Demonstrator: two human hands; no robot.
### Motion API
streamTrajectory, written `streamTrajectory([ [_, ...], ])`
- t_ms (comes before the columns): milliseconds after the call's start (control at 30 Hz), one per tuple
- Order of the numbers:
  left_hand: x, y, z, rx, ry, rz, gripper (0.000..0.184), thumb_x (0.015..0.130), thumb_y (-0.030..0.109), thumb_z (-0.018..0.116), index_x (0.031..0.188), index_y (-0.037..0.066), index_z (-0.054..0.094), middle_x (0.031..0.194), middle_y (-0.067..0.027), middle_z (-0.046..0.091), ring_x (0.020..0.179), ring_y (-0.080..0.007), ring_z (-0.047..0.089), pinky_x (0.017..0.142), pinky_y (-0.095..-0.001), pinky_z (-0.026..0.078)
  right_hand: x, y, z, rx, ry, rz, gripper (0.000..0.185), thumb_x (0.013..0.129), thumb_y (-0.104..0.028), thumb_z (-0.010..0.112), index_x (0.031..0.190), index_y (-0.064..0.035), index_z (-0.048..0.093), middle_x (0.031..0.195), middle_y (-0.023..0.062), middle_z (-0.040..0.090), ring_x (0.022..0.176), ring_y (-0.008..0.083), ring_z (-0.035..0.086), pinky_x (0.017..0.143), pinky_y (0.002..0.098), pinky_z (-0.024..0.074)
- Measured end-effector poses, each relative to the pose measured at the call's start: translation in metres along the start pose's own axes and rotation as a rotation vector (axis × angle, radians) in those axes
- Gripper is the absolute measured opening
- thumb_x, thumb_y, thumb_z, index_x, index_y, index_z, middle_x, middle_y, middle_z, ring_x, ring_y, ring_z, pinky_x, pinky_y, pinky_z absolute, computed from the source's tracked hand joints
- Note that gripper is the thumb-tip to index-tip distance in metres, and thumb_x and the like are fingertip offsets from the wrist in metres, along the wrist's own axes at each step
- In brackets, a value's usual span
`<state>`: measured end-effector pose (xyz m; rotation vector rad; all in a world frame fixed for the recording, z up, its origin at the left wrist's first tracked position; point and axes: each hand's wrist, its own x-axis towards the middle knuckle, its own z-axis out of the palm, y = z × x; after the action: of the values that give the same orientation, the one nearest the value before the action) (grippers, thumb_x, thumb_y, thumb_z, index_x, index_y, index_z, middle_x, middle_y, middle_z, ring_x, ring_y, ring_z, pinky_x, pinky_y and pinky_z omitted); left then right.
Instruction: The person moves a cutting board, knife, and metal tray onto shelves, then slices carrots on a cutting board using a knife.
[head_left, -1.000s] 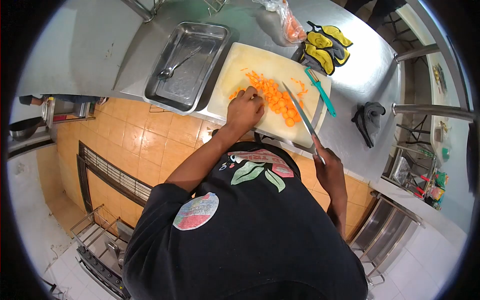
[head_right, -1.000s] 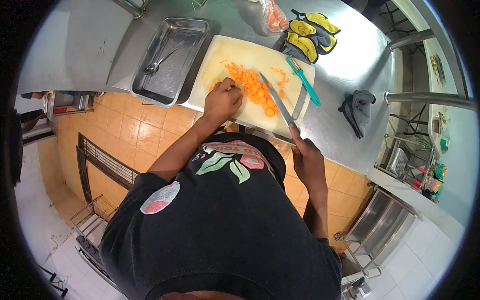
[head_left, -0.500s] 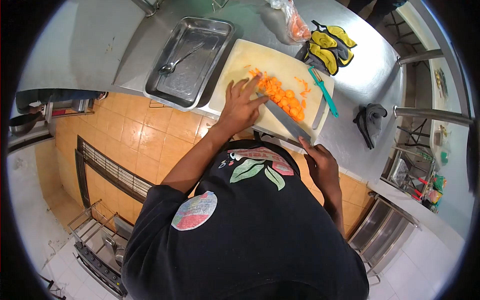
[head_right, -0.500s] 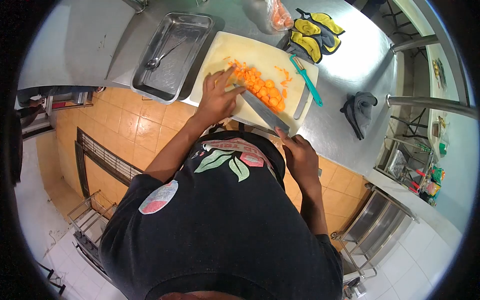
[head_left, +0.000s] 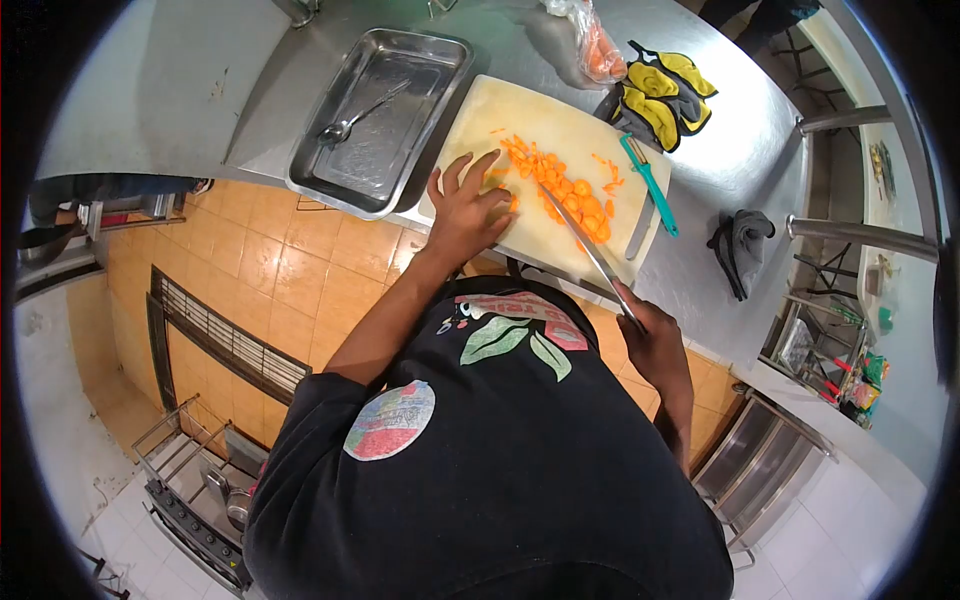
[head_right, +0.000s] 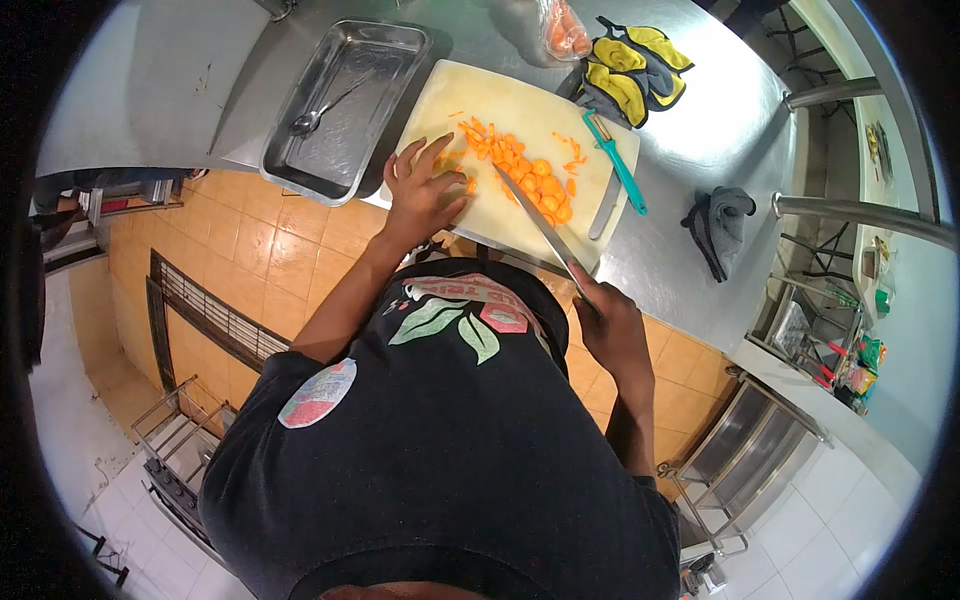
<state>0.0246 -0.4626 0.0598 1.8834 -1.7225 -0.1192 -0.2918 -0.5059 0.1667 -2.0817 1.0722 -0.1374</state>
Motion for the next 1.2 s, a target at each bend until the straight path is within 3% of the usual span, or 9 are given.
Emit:
streamTrajectory([
  [233, -0.005, 0.005, 0.018, 0.004, 0.093, -0.014, 0.02, 0.071, 0.019, 0.079, 0.089, 0.02, 0.073, 0.147, -0.0044, 0.043, 0.137, -0.0342, 0.031, 0.106, -0.0648, 0.017, 0.001, -0.005, -0.001, 0.026, -0.065, 0.047, 0.052, 0.089, -0.004, 0.062, 0.139, -0.0179, 0.055, 0.088, 0.0213, 0.063, 0.077, 0.0344, 0.061, 0.075, 0.0361, 0.0492],
  [333, -0.004, 0.006, 0.018, 0.003, 0.095, -0.02, 0.019, 0.071, 0.019, 0.079, 0.089, 0.02, 0.073, 0.146, -0.0037, 0.044, 0.137, -0.0335, 0.032, 0.106, -0.0637, 0.017, 0.001, -0.002, 0.003, 0.044, -0.022, -0.009, 0.053, 0.091, -0.005, 0.062, 0.14, -0.0196, 0.054, 0.081, 0.0169, 0.063, 0.069, 0.0274, 0.062, 0.07, 0.0345, 0.0501],
  [433, -0.005, 0.003, 0.022, 0.015, 0.108, -0.024, 0.016, 0.072, 0.019, 0.078, 0.087, 0.021, 0.073, 0.145, -0.0028, 0.046, 0.137, -0.0327, 0.032, 0.106, -0.0624, 0.017, 0.002, -0.003, 0.0, 0.143, -0.138, 0.122, 0.054, 0.092, -0.006, 0.061, 0.143, -0.022, 0.051, 0.077, 0.0116, 0.063, 0.062, 0.0186, 0.061, 0.065, 0.0322, 0.0508],
  [533, -0.008, 0.005, 0.02, -0.003, 0.117, -0.049, 0.014, 0.074, 0.02, 0.078, 0.087, 0.021, 0.073, 0.143, -0.0023, 0.047, 0.136, -0.032, 0.032, 0.107, -0.06, 0.015, 0.002, -0.005, 0.002, 0.114, -0.152, 0.086, 0.055, 0.094, -0.006, 0.06, 0.144, -0.0235, 0.05, 0.075, 0.0082, 0.062, 0.059, 0.0134, 0.059, 0.061, 0.0308, 0.0506],
  [833, -0.016, -0.001, 0.023, -0.048, 0.133, -0.025, 0.015, 0.076, 0.02, 0.077, 0.091, 0.023, 0.075, 0.142, -0.0013, 0.049, 0.136, -0.0308, 0.033, 0.108, -0.0563, 0.014, 0.0, -0.004, 0.014, 0.076, -0.116, 0.023, 0.056, 0.092, -0.003, 0.06, 0.144, -0.0218, 0.05, 0.076, 0.0119, 0.062, 0.067, 0.0192, 0.064, 0.07, 0.0325, 0.052],
  [933, -0.015, 0.001, 0.022, -0.051, 0.117, -0.038, 0.015, 0.076, 0.02, 0.076, 0.091, 0.023, 0.075, 0.141, -0.0008, 0.049, 0.135, -0.0306, 0.033, 0.107, -0.0561, 0.014, 0.002, -0.008, 0.015, 0.051, -0.112, 0.064, 0.055, 0.089, -0.007, 0.063, 0.141, -0.0222, 0.053, 0.09, 0.0205, 0.068, 0.082, 0.0378, 0.067, 0.072, 0.0424, 0.0521],
  [1033, -0.016, 0.0, 0.023, -0.042, 0.126, -0.027, 0.014, 0.076, 0.02, 0.076, 0.09, 0.024, 0.074, 0.141, -0.0009, 0.049, 0.135, -0.0304, 0.033, 0.107, -0.0561, 0.014, 0.001, -0.004, 0.018, 0.126, -0.19, 0.177, 0.053, 0.089, -0.007, 0.063, 0.14, -0.0221, 0.054, 0.085, 0.0215, 0.068, 0.077, 0.038, 0.067, 0.069, 0.0432, 0.0518],
  [1200, -0.017, -0.001, 0.025, -0.036, 0.135, -0.027, 0.015, 0.076, 0.021, 0.077, 0.091, 0.023, 0.073, 0.142, -0.0013, 0.048, 0.136, -0.0302, 0.032, 0.107, -0.0563, 0.014, 0.002, -0.018, 0.021, 0.097, -0.14, 0.145, 0.05, 0.09, -0.01, 0.063, 0.138, -0.0231, 0.056, 0.078, 0.0227, 0.067, 0.073, 0.0397, 0.067, 0.067, 0.0447, 0.0518],
])
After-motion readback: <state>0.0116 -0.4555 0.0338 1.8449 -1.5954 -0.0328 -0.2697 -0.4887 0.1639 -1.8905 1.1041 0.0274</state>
